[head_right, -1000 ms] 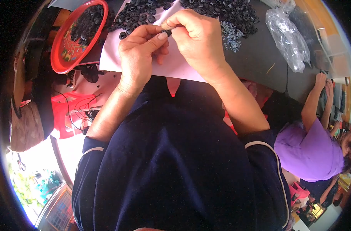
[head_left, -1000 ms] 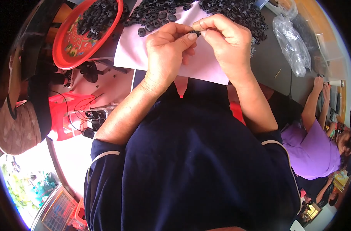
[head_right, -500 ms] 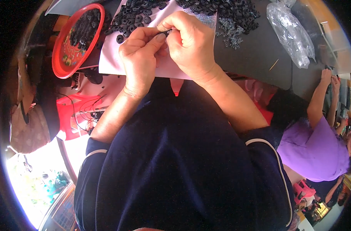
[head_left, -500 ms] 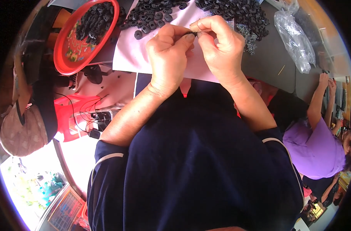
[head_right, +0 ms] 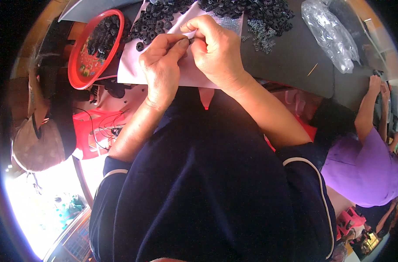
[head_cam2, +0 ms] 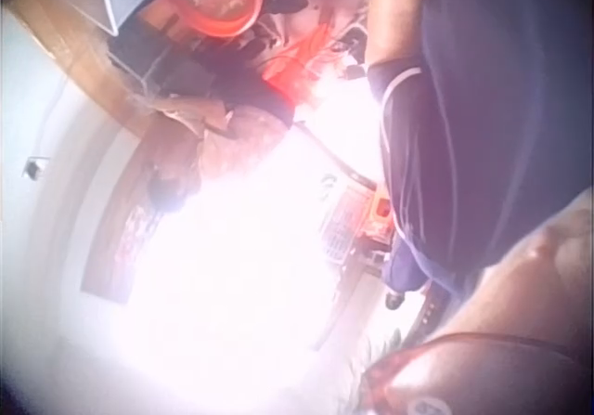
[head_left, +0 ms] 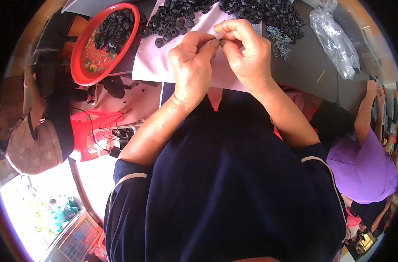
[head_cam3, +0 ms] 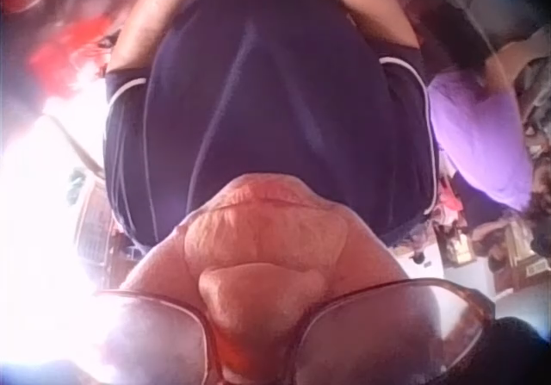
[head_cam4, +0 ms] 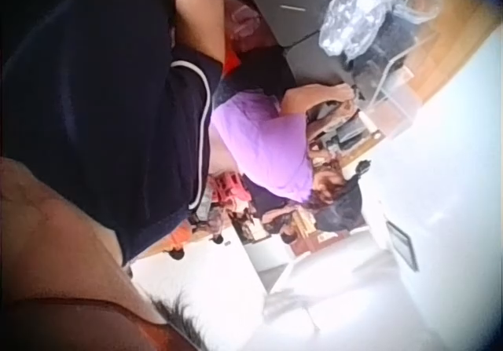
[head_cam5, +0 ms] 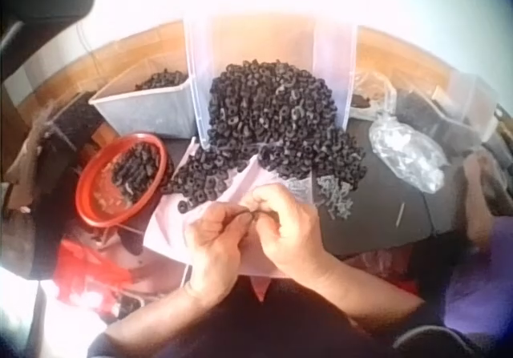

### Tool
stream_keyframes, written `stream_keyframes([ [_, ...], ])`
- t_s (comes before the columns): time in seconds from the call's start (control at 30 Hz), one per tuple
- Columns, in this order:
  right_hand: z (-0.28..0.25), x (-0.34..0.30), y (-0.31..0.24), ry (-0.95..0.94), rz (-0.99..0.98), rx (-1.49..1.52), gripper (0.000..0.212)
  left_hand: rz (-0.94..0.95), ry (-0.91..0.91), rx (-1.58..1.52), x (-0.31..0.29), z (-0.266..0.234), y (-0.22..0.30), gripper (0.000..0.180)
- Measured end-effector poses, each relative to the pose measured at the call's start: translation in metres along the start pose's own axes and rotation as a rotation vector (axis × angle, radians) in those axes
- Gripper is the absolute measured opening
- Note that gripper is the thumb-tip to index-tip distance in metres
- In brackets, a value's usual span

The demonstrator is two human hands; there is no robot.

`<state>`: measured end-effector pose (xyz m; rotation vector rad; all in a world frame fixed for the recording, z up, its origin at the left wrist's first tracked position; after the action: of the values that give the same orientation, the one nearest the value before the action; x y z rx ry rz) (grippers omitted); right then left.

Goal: The person assembles small parts by hand, repeatedly picking up small pins and inserting them into black plastic components over the table.

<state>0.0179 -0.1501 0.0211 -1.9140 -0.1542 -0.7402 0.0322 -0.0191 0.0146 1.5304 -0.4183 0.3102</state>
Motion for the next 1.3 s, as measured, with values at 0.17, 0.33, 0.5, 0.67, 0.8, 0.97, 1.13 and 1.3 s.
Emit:
stream_keyframes([
  [0.17, -0.010, -0.012, 0.008, -0.040, 0.311, 0.174, 0.030, 0.565, -0.402, 0.672, 0.009, 0.000, 0.011, 0.004],
  [0.33, -0.020, -0.016, 0.009, -0.005, 0.535, 0.464, 0.024, 0.692, -0.505, 0.783, 0.009, 0.015, 0.007, 0.008],
  [0.5, -0.021, -0.018, 0.011, 0.021, 0.510, 0.558, 0.024, 0.714, -0.511, 0.755, 0.016, 0.017, -0.004, 0.008],
  [0.67, -0.017, -0.019, 0.012, 0.047, 0.506, 0.611, 0.023, 0.618, -0.521, 0.817, 0.008, 0.020, 0.006, 0.010],
  [0.8, -0.022, -0.017, 0.004, -0.041, 0.371, 0.247, 0.023, 0.511, -0.336, 0.562, 0.019, -0.024, 0.007, 0.005],
  [0.97, -0.035, -0.032, 0.001, -0.097, -0.200, -0.525, 0.014, 0.422, -0.113, 0.610, 0.084, -0.104, 0.047, 0.015],
  [1.13, -0.043, -0.032, 0.001, -0.110, -0.188, -0.374, 0.012, 0.627, -0.199, 1.409, 0.103, -0.119, 0.029, 0.019],
  [1.3, -0.050, -0.012, 0.004, -0.172, -0.138, -0.372, 0.011, 0.566, -0.445, 0.479, 0.068, -0.016, 0.015, 0.012],
])
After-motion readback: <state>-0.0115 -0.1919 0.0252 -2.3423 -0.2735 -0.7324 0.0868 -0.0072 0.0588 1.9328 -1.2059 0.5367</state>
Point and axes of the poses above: each hand's wrist, its own x-axis towards the middle knuckle, its own z-axis out of the palm, y = z × x, the point moved 3 cm from there along x, towards the middle knuckle, and after that the axes turned 12 degrees about z, right-handed, at the moved point
